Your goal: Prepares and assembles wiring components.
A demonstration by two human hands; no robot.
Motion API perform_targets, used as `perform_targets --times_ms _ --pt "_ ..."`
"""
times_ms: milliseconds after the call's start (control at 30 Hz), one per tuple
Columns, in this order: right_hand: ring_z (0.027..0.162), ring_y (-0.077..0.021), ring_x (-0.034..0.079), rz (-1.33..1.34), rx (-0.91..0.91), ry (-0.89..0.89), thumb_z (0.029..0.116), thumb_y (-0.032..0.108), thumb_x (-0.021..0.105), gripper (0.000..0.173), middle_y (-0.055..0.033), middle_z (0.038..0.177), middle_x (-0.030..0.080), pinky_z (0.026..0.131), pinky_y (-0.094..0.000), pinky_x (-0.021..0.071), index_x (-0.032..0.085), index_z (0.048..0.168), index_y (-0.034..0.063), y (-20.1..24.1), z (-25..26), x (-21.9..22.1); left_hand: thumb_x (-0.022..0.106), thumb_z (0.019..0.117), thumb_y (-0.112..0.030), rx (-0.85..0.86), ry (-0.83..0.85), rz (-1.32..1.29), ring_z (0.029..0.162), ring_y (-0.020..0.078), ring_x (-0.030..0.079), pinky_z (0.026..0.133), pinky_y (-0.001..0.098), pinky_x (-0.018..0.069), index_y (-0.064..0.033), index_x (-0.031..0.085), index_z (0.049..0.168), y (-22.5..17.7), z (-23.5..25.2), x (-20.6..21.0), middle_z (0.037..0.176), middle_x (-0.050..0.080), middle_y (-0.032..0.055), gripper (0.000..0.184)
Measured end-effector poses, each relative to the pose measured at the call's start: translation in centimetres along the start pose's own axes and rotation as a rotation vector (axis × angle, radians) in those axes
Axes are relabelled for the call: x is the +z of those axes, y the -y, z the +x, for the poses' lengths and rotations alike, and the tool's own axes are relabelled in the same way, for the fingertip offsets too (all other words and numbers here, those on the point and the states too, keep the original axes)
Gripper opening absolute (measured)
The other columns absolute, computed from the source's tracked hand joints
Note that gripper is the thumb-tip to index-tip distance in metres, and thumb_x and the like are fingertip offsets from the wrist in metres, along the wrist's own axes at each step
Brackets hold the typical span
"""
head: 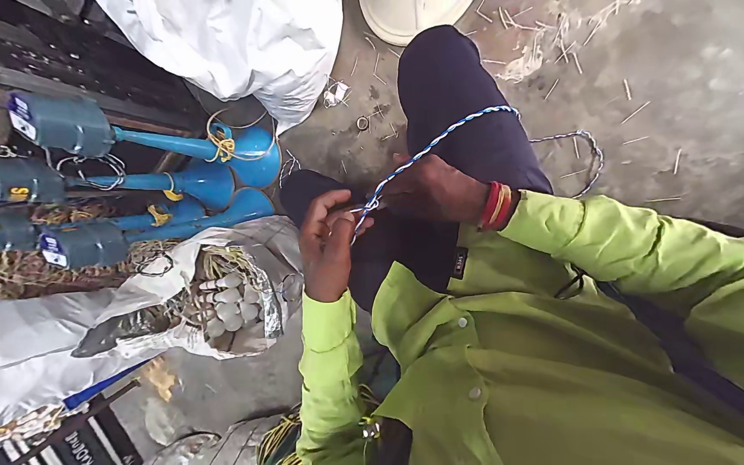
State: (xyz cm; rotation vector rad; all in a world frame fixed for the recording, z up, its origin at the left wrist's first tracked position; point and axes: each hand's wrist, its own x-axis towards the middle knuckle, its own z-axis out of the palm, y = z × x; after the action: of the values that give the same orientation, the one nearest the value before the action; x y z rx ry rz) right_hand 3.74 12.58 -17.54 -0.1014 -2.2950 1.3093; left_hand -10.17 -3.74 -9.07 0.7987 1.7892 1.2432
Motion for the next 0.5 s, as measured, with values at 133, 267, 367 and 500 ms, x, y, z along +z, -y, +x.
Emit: perform_targets --times_ms 133,267,367,500 --pt "0.081 -0.0226 0.072 0.000 0.015 0.016 0.0975 0.014 0.065 0.017 -0.0106 0.085 0.075 0.091 -0.0460 0.0537 0.078 0.096 0.0035 -0.1 0.0 0.1 0.063 0.1020 -0.023 0.136 0.084 0.490 0.087 0.0088 0.072 0.079 0.0297 0.0611 -0.0067 0.062 0.139 -0.8 0.3 0.2 0.109 0.075 0.0060 0.040" --pt "0.073 -0.0249 0.068 -0.021 0.070 0.054 0.0962 0.014 0.067 0.016 -0.0118 0.079 0.070 0.073 -0.0444 0.0541 0.074 0.090 0.0010 0.3 0.2 -0.1 0.066 0.1008 -0.033 0.187 0.042 0.834 0.089 0.0168 0.074 0.079 0.0423 0.0592 -0.0150 0.074 0.126 -1.5 0.8 1.0 0.107 0.077 0.0070 0.032" --pt "0.075 -0.0205 0.070 0.053 0.182 0.107 0.0944 0.019 0.071 0.018 -0.0101 0.084 0.073 0.072 -0.0406 0.0562 0.075 0.100 0.0019 0.6 0.4 -0.5 0.065 0.1009 -0.029 0.182 0.050 0.837 0.087 0.0207 0.074 0.077 0.0468 0.0592 -0.0108 0.076 0.119 -2.0 1.3 1.1 0.101 0.077 0.0089 0.027" --pt "0.097 -0.0280 0.072 0.020 0.219 0.314 0.0909 0.016 0.076 0.028 -0.0133 0.110 0.074 0.090 -0.0492 0.0560 0.073 0.117 0.0044 -0.8 0.9 -0.5 0.063 0.1012 -0.022 0.123 0.031 0.613 0.081 0.0109 0.075 0.076 0.0329 0.0643 -0.0073 0.075 0.112 -1.6 1.7 0.6 0.093 0.078 0.0037 0.021"
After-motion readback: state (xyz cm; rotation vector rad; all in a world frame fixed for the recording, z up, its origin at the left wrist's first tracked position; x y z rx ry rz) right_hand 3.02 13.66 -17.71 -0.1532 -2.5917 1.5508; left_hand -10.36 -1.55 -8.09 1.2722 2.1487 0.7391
